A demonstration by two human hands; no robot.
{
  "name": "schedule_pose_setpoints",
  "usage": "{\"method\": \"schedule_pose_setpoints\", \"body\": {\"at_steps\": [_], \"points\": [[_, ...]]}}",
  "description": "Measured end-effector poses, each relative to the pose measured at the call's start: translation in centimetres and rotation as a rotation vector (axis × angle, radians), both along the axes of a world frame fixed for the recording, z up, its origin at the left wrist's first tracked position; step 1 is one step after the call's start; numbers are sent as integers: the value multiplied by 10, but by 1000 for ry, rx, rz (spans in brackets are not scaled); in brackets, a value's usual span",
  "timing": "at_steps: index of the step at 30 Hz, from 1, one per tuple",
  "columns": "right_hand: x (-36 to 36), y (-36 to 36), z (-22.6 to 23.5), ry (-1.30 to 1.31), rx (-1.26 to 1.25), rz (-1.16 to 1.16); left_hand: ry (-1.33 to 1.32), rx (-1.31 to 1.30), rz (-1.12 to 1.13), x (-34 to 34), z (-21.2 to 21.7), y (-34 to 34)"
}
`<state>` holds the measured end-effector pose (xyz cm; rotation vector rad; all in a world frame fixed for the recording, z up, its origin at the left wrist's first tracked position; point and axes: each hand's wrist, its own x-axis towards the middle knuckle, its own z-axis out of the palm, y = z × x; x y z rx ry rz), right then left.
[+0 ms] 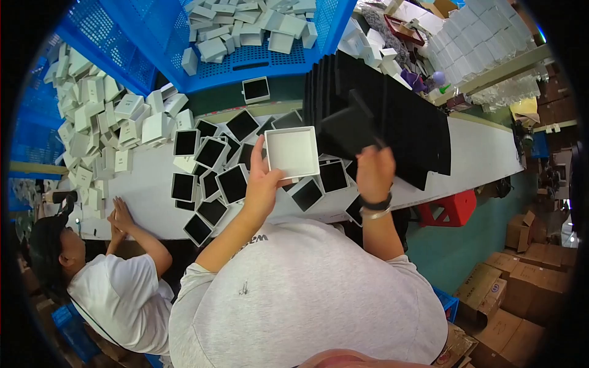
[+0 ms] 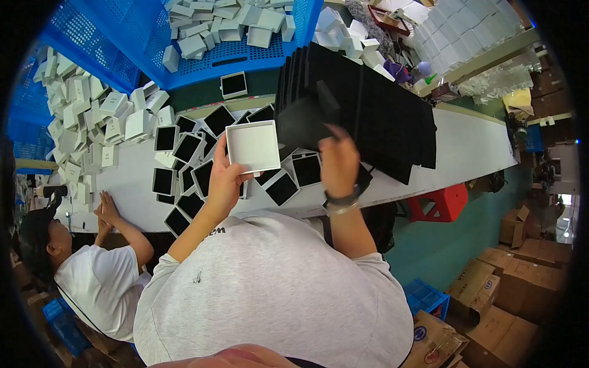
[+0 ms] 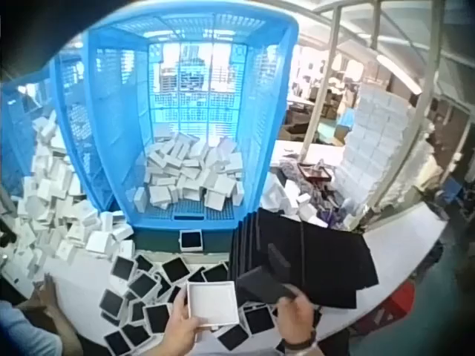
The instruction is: Assembling small jewelry boxes by placing black foam inserts into white paper box bases.
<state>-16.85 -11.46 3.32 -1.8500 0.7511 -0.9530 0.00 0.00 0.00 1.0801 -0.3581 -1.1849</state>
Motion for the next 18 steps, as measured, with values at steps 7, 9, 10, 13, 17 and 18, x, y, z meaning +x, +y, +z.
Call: {"method": "schedule_pose_setpoints", "body": {"at_steps": [7, 9, 10, 13, 17, 18], "points": [[35, 47, 1, 189, -721, 139, -103, -176, 107, -21, 7, 24], [35, 51, 0, 202, -740, 131, -81, -201, 146, -21, -1, 31], [34, 52, -4, 176, -765, 108, -125, -200, 183, -24, 0, 35], [31, 59, -13, 145, -824, 55, -272, -307, 239, -26, 4, 41], [38, 65, -5, 74, -901, 44, -426, -477, 226, -20, -5, 47], [35, 61, 0, 94, -897, 164, -408, -361, 265, -21, -2, 49]]}}
